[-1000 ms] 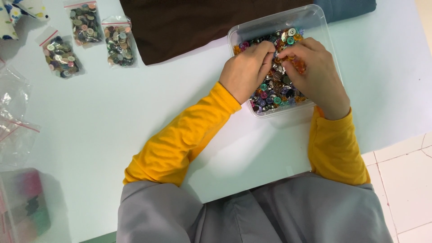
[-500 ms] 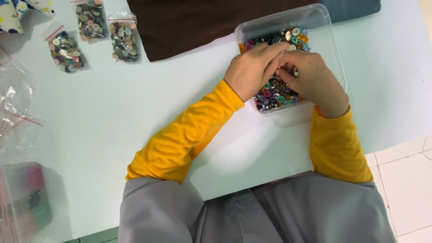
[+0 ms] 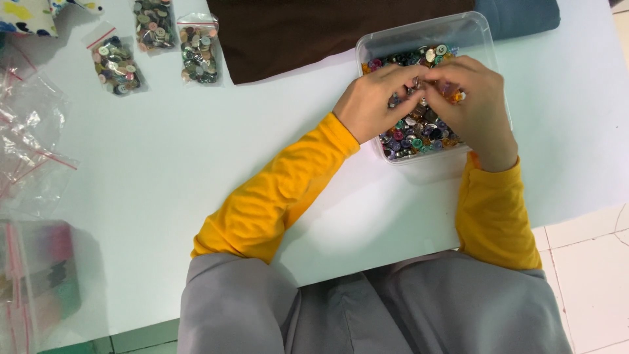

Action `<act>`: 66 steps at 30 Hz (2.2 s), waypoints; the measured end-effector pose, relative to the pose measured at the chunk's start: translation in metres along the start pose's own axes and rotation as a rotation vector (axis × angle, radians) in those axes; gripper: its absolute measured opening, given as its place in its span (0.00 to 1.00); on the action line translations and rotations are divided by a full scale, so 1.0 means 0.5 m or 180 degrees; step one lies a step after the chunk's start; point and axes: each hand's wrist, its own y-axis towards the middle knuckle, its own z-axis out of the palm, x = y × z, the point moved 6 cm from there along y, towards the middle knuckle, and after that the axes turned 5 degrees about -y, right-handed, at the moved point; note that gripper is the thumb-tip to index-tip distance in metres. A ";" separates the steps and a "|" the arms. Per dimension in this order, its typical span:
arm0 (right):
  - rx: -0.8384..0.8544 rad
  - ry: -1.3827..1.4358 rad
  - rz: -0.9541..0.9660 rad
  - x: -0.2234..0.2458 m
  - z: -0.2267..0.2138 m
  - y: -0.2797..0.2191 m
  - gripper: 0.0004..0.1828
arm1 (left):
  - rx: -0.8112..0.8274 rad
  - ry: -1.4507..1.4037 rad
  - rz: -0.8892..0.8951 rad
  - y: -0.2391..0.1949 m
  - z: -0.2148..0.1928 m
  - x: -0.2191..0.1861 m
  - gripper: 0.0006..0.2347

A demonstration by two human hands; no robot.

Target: The person sorts colorful buttons from a clear plastic container onto a white table, then places pink buttons into a small zip-top bag and seals it. The person continues sorting green buttons from the container onto the table.

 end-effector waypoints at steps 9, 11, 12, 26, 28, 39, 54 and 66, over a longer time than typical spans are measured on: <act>-0.1597 -0.0931 -0.1665 0.120 -0.014 -0.053 0.03 | -0.0597 -0.0026 0.1040 -0.050 -0.213 -0.112 0.03; -0.1486 -0.0663 -0.1772 0.202 0.037 -0.063 0.04 | -0.0617 0.0216 0.0873 -0.122 -0.243 -0.060 0.04; -0.1369 -0.0424 -0.1827 0.244 0.063 -0.074 0.05 | -0.0604 0.0409 0.0701 -0.162 -0.255 -0.032 0.05; -0.0401 -0.0303 -0.1311 0.269 0.353 0.054 0.05 | 0.0294 0.1736 -0.0378 -0.336 -0.391 0.053 0.05; -0.0431 -0.0286 -0.1206 0.266 0.350 0.066 0.05 | 0.0309 0.1764 -0.0535 -0.337 -0.387 0.061 0.05; -0.0198 -0.0190 -0.0854 0.269 0.332 0.064 0.05 | 0.0040 0.1613 -0.0947 -0.352 -0.376 0.085 0.06; -0.0219 -0.0285 -0.0778 0.259 0.339 0.069 0.06 | -0.0108 0.1805 -0.0890 -0.343 -0.378 0.064 0.08; -0.0432 -0.0284 -0.1118 0.289 0.303 0.045 0.13 | -0.0145 0.2168 -0.0363 -0.331 -0.370 0.025 0.17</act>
